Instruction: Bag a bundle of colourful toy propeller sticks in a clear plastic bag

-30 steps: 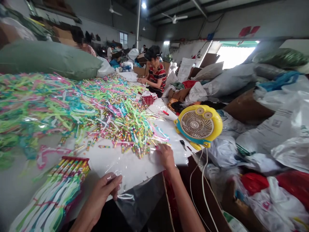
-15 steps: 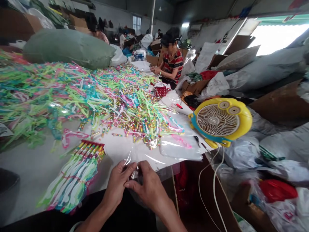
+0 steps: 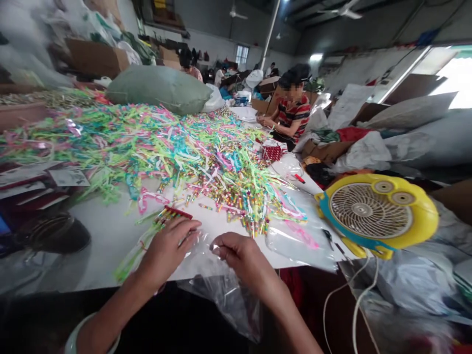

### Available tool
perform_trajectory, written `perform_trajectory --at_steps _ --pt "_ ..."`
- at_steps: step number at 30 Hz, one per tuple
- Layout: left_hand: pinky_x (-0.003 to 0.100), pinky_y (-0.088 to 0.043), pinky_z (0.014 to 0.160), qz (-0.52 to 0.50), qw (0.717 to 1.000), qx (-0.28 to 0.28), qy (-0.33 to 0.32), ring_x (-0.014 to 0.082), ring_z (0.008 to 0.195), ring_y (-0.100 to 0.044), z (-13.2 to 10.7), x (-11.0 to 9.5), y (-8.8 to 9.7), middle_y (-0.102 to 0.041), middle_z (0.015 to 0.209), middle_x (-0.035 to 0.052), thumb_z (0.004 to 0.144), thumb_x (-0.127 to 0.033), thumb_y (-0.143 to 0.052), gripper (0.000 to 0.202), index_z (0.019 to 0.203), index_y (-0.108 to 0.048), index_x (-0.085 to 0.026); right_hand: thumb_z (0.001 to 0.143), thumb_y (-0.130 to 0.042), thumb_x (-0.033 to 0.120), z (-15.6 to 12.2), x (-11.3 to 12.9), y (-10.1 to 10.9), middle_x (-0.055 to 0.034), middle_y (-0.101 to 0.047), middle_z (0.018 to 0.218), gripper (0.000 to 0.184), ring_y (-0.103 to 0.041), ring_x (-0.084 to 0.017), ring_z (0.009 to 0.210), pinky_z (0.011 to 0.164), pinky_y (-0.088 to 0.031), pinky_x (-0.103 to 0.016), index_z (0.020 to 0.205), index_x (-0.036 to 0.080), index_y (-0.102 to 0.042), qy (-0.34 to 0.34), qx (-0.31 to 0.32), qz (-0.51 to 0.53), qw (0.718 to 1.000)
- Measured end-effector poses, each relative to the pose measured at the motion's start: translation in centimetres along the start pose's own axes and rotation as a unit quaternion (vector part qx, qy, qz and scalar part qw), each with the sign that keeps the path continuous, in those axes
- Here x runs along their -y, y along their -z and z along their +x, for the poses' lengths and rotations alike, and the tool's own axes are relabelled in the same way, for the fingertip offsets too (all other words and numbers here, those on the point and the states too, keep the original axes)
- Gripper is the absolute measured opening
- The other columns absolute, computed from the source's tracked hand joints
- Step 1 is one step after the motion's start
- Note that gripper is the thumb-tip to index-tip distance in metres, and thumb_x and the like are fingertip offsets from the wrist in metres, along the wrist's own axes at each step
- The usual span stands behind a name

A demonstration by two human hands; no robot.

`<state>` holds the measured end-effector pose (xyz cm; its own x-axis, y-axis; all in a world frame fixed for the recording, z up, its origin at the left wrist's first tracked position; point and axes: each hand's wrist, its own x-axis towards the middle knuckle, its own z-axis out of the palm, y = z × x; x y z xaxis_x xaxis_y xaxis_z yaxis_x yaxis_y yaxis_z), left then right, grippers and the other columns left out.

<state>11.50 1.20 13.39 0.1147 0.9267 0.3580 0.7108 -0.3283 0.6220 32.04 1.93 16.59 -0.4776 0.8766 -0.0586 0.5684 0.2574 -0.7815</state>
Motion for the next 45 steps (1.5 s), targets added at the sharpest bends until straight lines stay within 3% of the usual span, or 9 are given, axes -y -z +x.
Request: perform_trajectory --at_steps 7,13,19,23,27,33,39,42,45 --pt "0.033 -0.047 0.06 0.206 0.977 0.059 -0.015 0.0252 0.074 -0.066 3.9 -2.4 0.5 -0.067 0.08 0.0078 0.091 -0.022 -0.041 0.02 0.085 -0.059 -0.016 0.088 -0.049 0.039 1.6 4.2 3.3 -0.0048 -0.069 0.084 0.022 -0.064 -0.02 0.078 0.068 -0.042 -0.029 0.09 0.022 -0.063 -0.089 -0.088 -0.239 0.963" --pt "0.033 -0.045 0.053 0.259 0.964 0.04 -0.033 0.0281 0.066 -0.067 6.1 -4.7 0.7 -0.068 0.068 0.0102 0.09 -0.017 -0.037 0.02 0.087 -0.057 -0.014 0.087 -0.05 0.029 0.8 6.0 0.8 -0.016 -0.064 0.112 0.043 -0.064 -0.027 0.1 0.082 -0.048 -0.038 0.127 0.015 -0.042 -0.062 -0.081 -0.191 0.976" --pt "0.031 -0.042 0.053 0.279 0.959 0.008 -0.046 0.0281 0.065 -0.067 8.0 -4.6 1.2 -0.068 0.067 0.0125 0.09 -0.019 -0.034 0.024 0.087 -0.057 -0.014 0.081 -0.057 0.045 1.1 5.2 2.1 -0.0148 -0.058 0.124 0.059 -0.062 -0.026 0.105 0.08 -0.051 -0.038 0.133 0.023 -0.037 -0.044 -0.175 -0.023 0.983" --pt "0.029 -0.038 0.052 0.27 0.961 -0.021 -0.062 0.0248 0.063 -0.066 8.7 -5.4 1.9 -0.067 0.067 0.01 0.092 -0.024 -0.033 0.027 0.084 -0.057 -0.015 0.085 -0.049 0.028 3.4 4.7 1.8 -0.0076 -0.068 0.094 0.023 -0.064 -0.018 0.083 0.072 -0.048 -0.03 0.105 0.019 -0.057 -0.028 -0.187 -0.094 0.977" --pt "0.029 -0.032 0.052 0.258 0.962 -0.064 -0.069 0.0236 0.063 -0.065 9.1 -5.3 3.3 -0.066 0.067 0.0082 0.095 -0.034 -0.028 0.036 0.084 -0.057 -0.017 0.08 -0.05 0.018 6.0 3.1 0.4 0.0026 -0.064 0.068 0.016 -0.056 -0.01 0.058 0.055 -0.042 -0.02 0.092 0.019 -0.061 -0.032 -0.117 -0.083 0.989" --pt "0.028 -0.03 0.055 0.275 0.954 -0.09 -0.08 0.0213 0.068 -0.063 11.4 -0.4 6.0 -0.065 0.072 0.0074 0.096 -0.037 -0.027 0.038 0.088 -0.057 -0.015 0.073 -0.055 0.01 10.7 0.9 2.6 -0.0009 -0.059 0.057 0.013 -0.053 -0.013 0.058 0.058 -0.037 -0.024 0.065 0.016 -0.063 -0.091 -0.18 -0.171 0.964" --pt "0.029 -0.036 0.064 0.279 0.949 -0.103 -0.104 0.0221 0.078 -0.062 15.5 6.0 6.6 -0.065 0.08 0.009 0.095 -0.045 -0.026 0.042 0.1 -0.055 -0.015 0.09 -0.028 0.017 14.8 2.4 6.4 -0.0094 -0.061 0.088 0.036 -0.056 -0.019 0.081 0.075 -0.04 -0.032 0.12 0.015 -0.047 -0.057 -0.413 -0.195 0.888" --pt "0.03 -0.038 0.073 0.266 0.959 -0.1 -0.015 0.0244 0.091 -0.061 16.2 9.1 5.2 -0.065 0.094 0.0141 0.096 -0.042 -0.018 0.046 0.115 -0.048 -0.013 0.093 -0.022 0.022 16.3 0.4 3.1 -0.0116 -0.057 0.106 0.04 -0.054 -0.019 0.096 0.089 -0.041 -0.035 0.129 0.016 -0.04 0.097 -0.465 -0.177 0.862" --pt "0.033 -0.038 0.069 0.255 0.965 -0.015 0.055 0.027 0.083 -0.062 14.6 12.7 3.0 -0.065 0.089 0.0166 0.096 -0.038 -0.021 0.043 0.108 -0.053 -0.011 0.091 -0.025 0.018 16.7 -4.1 -3.2 -0.0135 -0.056 0.109 0.042 -0.05 -0.022 0.104 0.096 -0.039 -0.04 0.129 0.016 -0.043 0.122 -0.337 -0.165 0.919"
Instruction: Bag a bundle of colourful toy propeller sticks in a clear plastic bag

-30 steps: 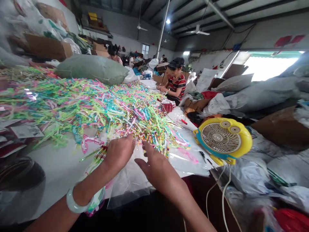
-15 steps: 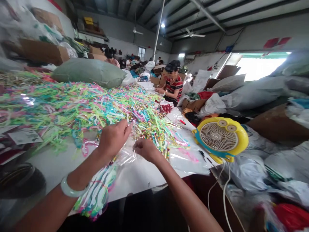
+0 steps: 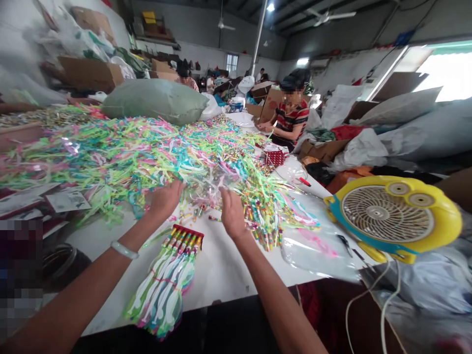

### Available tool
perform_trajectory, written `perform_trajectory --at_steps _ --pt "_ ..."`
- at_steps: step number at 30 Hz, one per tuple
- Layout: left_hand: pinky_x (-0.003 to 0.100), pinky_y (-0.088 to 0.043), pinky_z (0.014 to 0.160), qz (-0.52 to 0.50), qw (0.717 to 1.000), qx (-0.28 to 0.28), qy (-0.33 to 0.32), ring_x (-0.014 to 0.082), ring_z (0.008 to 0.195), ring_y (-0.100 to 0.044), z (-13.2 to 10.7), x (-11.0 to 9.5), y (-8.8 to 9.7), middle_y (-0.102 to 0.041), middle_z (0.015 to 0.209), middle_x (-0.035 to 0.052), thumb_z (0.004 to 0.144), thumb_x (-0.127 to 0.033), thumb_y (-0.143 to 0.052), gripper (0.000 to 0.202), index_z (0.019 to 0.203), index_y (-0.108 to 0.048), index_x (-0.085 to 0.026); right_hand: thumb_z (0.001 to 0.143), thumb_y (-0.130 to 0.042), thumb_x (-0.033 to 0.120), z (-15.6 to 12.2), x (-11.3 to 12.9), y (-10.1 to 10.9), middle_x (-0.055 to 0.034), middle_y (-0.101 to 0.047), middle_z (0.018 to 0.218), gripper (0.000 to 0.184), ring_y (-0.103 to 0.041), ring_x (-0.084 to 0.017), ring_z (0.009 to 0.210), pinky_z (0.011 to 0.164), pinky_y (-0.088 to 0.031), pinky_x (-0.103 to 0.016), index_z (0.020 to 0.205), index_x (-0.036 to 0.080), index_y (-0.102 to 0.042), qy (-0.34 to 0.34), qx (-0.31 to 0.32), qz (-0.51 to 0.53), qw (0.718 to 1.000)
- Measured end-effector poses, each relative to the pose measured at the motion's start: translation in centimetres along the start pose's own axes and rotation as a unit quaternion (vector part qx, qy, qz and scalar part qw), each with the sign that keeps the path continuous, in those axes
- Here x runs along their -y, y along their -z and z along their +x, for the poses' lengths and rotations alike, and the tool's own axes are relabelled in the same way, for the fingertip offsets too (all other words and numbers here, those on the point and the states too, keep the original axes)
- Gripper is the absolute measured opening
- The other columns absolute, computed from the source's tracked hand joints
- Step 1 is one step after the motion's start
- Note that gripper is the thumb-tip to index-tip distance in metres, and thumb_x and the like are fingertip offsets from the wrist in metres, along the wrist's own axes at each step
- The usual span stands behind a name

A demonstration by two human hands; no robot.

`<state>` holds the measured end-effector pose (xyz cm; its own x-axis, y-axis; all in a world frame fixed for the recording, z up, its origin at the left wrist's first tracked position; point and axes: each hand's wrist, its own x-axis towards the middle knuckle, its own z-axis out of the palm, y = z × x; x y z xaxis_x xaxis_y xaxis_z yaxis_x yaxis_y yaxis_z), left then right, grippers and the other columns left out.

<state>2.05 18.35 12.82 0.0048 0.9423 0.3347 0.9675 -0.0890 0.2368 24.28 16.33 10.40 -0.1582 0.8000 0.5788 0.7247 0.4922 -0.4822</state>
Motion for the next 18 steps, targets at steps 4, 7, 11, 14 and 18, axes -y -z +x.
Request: perform_trajectory --at_steps 4,7,11,14,18 --pt "0.029 -0.039 0.065 -0.039 0.994 0.104 -0.014 0.0226 0.073 -0.062 -3.5 2.9 -3.5 -0.066 0.075 0.0079 0.091 -0.037 -0.039 0.03 0.083 -0.061 -0.018 0.087 -0.032 0.015 -6.6 -0.9 -5.1 -0.013 -0.058 0.105 0.043 -0.054 -0.021 0.098 0.09 -0.046 -0.041 0.129 0.014 -0.043 -0.058 0.036 0.033 0.997" --pt "0.028 -0.041 0.068 -0.092 0.987 0.134 -0.015 0.0204 0.075 -0.062 -5.7 3.7 -3.7 -0.066 0.074 0.005 0.093 -0.038 -0.033 0.036 0.077 -0.06 -0.02 0.09 -0.033 0.019 -8.9 0.4 -5.5 -0.0118 -0.059 0.112 0.041 -0.057 -0.018 0.099 0.089 -0.048 -0.036 0.13 0.016 -0.041 -0.12 0.041 0.088 0.988" --pt "0.028 -0.045 0.074 -0.164 0.978 0.125 0.003 0.0189 0.082 -0.063 -8.2 3.3 -2.6 -0.069 0.085 0.0058 0.095 -0.04 -0.022 0.044 0.092 -0.06 -0.02 0.09 -0.032 0.02 -10.5 2.8 -4.1 -0.0109 -0.055 0.122 0.046 -0.054 -0.019 0.11 0.095 -0.046 -0.035 0.137 0.019 -0.036 -0.155 0.064 0.183 0.969" --pt "0.03 -0.046 0.087 -0.25 0.962 0.096 0.047 0.0199 0.098 -0.062 -10.8 3.3 -2.5 -0.068 0.104 0.0085 0.094 -0.042 -0.025 0.044 0.107 -0.059 -0.018 0.09 -0.031 0.018 -12.2 3.8 -3.8 -0.0094 -0.055 0.118 0.054 -0.055 -0.019 0.107 0.093 -0.047 -0.036 0.144 0.023 -0.024 -0.151 0.07 0.196 0.966" --pt "0.035 -0.043 0.097 -0.358 0.918 0.094 0.138 0.0227 0.112 -0.057 -14.3 3.6 -2.9 -0.065 0.118 0.0055 0.09 -0.047 -0.037 0.041 0.111 -0.061 -0.021 0.091 -0.029 0.02 -14.2 4.1 -5.2 -0.0096 -0.057 0.11 0.056 -0.056 -0.021 0.101 0.089 -0.048 -0.039 0.146 0.024 -0.018 -0.181 0.074 0.167 0.966"
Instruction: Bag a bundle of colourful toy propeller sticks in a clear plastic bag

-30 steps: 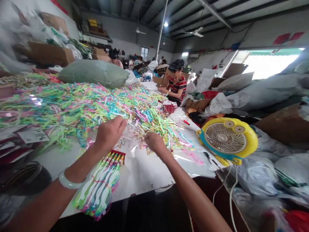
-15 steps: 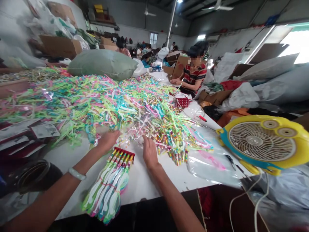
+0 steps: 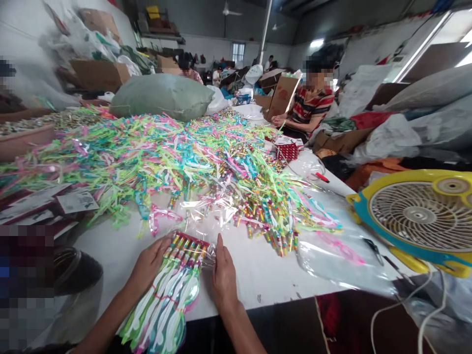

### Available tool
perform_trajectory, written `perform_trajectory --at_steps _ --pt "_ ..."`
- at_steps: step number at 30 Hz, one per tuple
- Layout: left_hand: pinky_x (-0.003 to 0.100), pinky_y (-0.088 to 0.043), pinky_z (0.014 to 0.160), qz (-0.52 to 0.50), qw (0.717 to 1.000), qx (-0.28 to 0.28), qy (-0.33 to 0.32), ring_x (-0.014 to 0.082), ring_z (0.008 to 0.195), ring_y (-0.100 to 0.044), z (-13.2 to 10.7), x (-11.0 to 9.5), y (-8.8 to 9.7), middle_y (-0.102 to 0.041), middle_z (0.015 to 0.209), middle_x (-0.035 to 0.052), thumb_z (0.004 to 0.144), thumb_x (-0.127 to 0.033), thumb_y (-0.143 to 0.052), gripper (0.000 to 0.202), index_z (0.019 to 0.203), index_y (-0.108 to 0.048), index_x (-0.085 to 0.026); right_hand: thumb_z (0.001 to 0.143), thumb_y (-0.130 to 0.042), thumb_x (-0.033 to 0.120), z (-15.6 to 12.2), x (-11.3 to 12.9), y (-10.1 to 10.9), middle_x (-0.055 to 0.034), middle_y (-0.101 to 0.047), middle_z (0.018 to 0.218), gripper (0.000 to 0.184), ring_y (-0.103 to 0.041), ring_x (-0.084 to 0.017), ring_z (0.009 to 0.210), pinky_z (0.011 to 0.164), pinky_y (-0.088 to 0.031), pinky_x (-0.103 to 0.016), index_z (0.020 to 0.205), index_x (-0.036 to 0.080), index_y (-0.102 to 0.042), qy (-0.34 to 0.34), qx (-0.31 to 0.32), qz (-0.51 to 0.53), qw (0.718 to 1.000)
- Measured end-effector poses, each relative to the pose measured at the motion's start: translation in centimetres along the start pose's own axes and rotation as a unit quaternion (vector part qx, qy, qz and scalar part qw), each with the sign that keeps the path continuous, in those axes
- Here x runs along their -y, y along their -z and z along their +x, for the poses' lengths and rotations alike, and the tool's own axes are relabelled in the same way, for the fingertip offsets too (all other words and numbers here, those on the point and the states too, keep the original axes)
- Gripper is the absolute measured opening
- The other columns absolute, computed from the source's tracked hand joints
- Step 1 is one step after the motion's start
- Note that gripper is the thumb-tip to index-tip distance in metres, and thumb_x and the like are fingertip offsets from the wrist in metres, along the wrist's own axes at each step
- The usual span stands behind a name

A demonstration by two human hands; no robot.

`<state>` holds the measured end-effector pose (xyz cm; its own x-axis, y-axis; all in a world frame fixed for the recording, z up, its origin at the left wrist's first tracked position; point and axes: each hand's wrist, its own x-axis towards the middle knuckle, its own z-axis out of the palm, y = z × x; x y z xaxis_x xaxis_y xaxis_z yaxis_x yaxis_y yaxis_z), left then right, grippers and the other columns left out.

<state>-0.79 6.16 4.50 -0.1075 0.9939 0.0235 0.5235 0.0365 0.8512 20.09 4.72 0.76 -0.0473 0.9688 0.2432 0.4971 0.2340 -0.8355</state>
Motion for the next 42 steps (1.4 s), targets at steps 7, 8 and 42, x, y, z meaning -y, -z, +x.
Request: perform_trajectory --at_steps 7,8,42 --pt "0.037 -0.044 0.097 -0.075 0.985 -0.093 0.124 0.0236 0.115 -0.056 -4.3 -1.1 -3.0 -0.064 0.12 0.0052 0.089 -0.05 -0.035 0.046 0.118 -0.058 -0.022 0.088 -0.039 0.022 0.1 0.2 -1.0 -0.0066 -0.052 0.105 0.057 -0.056 -0.018 0.086 0.077 -0.049 -0.033 0.142 0.024 -0.022 -0.054 -0.017 0.005 0.998" --pt "0.037 -0.043 0.098 -0.083 0.984 -0.094 0.129 0.023 0.116 -0.055 -4.7 -1.2 -3.5 -0.063 0.122 0.0055 0.09 -0.05 -0.035 0.046 0.12 -0.057 -0.022 0.089 -0.037 0.022 0.2 0.2 -0.5 -0.0057 -0.053 0.103 0.051 -0.056 -0.017 0.084 0.076 -0.049 -0.032 0.139 0.024 -0.028 -0.054 -0.017 0.006 0.998" --pt "0.031 -0.047 0.072 -0.295 0.939 -0.037 0.173 0.0215 0.075 -0.062 -12.0 -1.9 -5.4 -0.069 0.078 0.003 0.068 -0.028 -0.063 0.02 0.084 -0.064 -0.015 0.081 -0.051 0.052 -4.7 3.0 3.9 0.004 -0.051 0.059 0.033 -0.045 -0.012 0.056 0.053 -0.038 -0.022 0.08 0.019 -0.053 -0.253 0.065 0.282 0.923"
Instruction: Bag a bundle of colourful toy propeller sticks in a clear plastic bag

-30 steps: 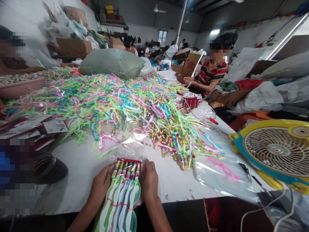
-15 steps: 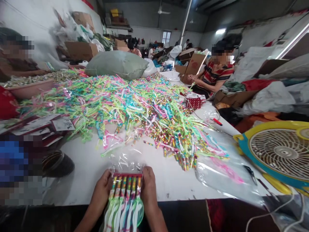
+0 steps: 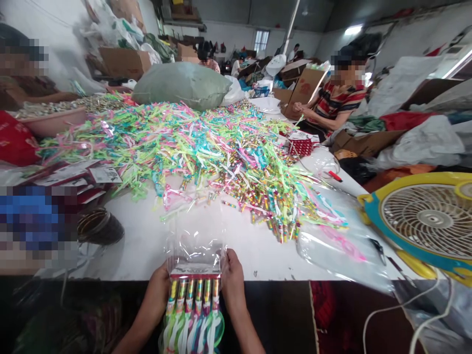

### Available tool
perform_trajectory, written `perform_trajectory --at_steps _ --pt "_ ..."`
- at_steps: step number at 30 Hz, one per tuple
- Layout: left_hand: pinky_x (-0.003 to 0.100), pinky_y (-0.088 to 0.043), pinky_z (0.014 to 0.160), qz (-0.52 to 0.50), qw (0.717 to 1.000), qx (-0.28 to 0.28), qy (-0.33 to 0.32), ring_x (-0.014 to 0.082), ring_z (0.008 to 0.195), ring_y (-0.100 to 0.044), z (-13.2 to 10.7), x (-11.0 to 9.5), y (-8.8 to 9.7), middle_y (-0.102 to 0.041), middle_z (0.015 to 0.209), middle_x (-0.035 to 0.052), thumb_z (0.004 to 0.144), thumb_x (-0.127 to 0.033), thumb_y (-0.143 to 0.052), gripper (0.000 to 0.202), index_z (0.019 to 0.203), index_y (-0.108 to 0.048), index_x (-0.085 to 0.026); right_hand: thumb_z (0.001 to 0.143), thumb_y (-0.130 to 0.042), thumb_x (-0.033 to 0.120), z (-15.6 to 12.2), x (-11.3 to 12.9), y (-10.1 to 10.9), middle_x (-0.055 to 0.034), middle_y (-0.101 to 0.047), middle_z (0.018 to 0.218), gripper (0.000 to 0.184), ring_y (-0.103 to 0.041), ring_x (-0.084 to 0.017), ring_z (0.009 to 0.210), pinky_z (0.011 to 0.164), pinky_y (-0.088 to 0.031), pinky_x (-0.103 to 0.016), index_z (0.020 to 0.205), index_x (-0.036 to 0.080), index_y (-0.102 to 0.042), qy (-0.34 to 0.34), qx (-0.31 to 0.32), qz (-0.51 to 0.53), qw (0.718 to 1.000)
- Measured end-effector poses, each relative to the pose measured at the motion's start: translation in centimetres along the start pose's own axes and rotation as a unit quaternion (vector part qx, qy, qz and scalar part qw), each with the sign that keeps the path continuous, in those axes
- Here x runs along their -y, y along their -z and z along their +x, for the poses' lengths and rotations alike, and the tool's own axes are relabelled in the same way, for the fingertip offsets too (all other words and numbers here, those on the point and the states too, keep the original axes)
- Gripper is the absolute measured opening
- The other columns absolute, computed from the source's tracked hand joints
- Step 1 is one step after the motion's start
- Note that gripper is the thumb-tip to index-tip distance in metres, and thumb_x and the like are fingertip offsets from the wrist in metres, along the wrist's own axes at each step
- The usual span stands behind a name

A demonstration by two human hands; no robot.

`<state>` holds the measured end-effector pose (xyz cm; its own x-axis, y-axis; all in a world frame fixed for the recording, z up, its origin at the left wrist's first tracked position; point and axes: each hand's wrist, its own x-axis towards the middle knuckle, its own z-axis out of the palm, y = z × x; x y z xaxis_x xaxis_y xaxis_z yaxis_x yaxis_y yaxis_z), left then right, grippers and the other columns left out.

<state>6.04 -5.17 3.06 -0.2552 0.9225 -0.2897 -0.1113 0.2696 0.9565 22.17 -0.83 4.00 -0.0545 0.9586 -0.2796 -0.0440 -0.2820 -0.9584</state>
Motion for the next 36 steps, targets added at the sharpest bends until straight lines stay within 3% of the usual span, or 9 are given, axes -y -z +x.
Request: perform_trajectory --at_steps 6,10,14,17,22,27,29,32,36 --pt "0.034 -0.049 0.074 -0.003 0.999 0.026 0.041 0.0235 0.077 -0.063 -1.6 1.4 1.3 -0.071 0.079 0.005 0.075 -0.038 -0.057 0.031 0.093 -0.066 -0.014 0.084 -0.047 0.052 -1.3 -0.8 0.5 -0.0037 -0.066 0.076 0.039 -0.058 -0.017 0.071 0.067 -0.048 -0.027 0.09 0.016 -0.062 0.016 0.068 -0.038 0.997" --pt "0.036 -0.048 0.081 0.133 0.991 0.028 0.011 0.0254 0.085 -0.064 -2.9 3.0 2.7 -0.072 0.089 0.008 0.082 -0.042 -0.046 0.037 0.094 -0.067 -0.015 0.088 -0.04 0.05 -3.1 -2.4 2.1 -0.0079 -0.07 0.096 0.043 -0.062 -0.021 0.086 0.081 -0.05 -0.032 0.102 0.018 -0.064 0.029 0.104 -0.111 0.988" --pt "0.036 -0.048 0.083 0.281 0.959 0.027 -0.032 0.0252 0.095 -0.064 -3.7 4.0 3.4 -0.07 0.099 0.0085 0.087 -0.036 -0.035 0.038 0.105 -0.063 -0.019 0.09 -0.039 0.041 -5.0 -4.7 3.7 -0.007 -0.07 0.097 0.035 -0.064 -0.021 0.089 0.081 -0.05 -0.031 0.102 0.021 -0.065 0.081 0.102 -0.233 0.964" --pt "0.033 -0.05 0.08 0.356 0.927 -0.009 -0.113 0.0225 0.092 -0.065 -3.6 3.9 3.3 -0.07 0.096 0.0085 0.092 -0.036 -0.029 0.037 0.099 -0.062 -0.02 0.091 -0.04 0.035 -5.5 -5.4 4.1 -0.0064 -0.071 0.091 0.03 -0.065 -0.019 0.083 0.074 -0.051 -0.027 0.094 0.021 -0.067 0.14 0.06 -0.319 0.935" --pt "0.027 -0.053 0.069 0.436 0.845 -0.116 -0.286 0.0179 0.079 -0.067 -3.1 2.9 3.1 -0.069 0.087 0.0076 0.093 -0.028 -0.037 0.024 0.096 -0.058 -0.016 0.089 -0.048 0.024 -4.6 -4.6 4.3 -0.0061 -0.069 0.093 0.02 -0.065 -0.016 0.083 0.075 -0.052 -0.024 0.104 0.019 -0.06 0.3 -0.034 -0.359 0.883" --pt "0.025 -0.054 0.075 0.47 0.758 -0.088 -0.444 0.0161 0.08 -0.066 -4.6 3.8 4.4 -0.07 0.085 0.006 0.089 -0.014 -0.041 0.019 0.099 -0.057 -0.015 0.085 -0.048 0.007 -5.4 -5.5 5.3 -0.0061 -0.068 0.089 0.037 -0.063 -0.016 0.081 0.071 -0.053 -0.027 0.119 0.02 -0.053 0.46 0.001 -0.387 0.799" --pt "0.026 -0.054 0.079 0.48 0.738 -0.059 -0.47 0.0169 0.085 -0.067 -5.7 5.0 5.4 -0.071 0.09 0.0065 0.087 -0.011 -0.043 0.024 0.106 -0.057 -0.017 0.083 -0.047 0.004 -6.4 -6.5 5.9 -0.0056 -0.068 0.086 0.042 -0.063 -0.016 0.078 0.068 -0.054 -0.028 0.122 0.022 -0.051 0.463 0.019 -0.394 0.794" --pt "0.024 -0.054 0.078 0.478 0.743 -0.023 -0.468 0.0166 0.084 -0.067 -7.1 7.0 6.9 -0.071 0.092 0.0069 0.083 -0.009 -0.048 0.033 0.113 -0.057 -0.019 0.082 -0.05 0.005 -7.7 -8.0 6.8 -0.005 -0.068 0.087 0.045 -0.063 -0.017 0.076 0.068 -0.054 -0.029 0.123 0.024 -0.049 0.432 0.059 -0.415 0.799" --pt "0.025 -0.053 0.082 0.482 0.758 0.008 -0.439 0.0185 0.088 -0.066 -7.1 8.1 8.3 -0.07 0.095 0.0082 0.079 -0.009 -0.056 0.032 0.11 -0.06 -0.018 0.085 -0.05 0.012 -7.8 -9.0 6.8 -0.0025 -0.066 0.08 0.023 -0.062 -0.015 0.071 0.065 -0.053 -0.028 0.104 0.024 -0.056 0.363 0.069 -0.407 0.835"
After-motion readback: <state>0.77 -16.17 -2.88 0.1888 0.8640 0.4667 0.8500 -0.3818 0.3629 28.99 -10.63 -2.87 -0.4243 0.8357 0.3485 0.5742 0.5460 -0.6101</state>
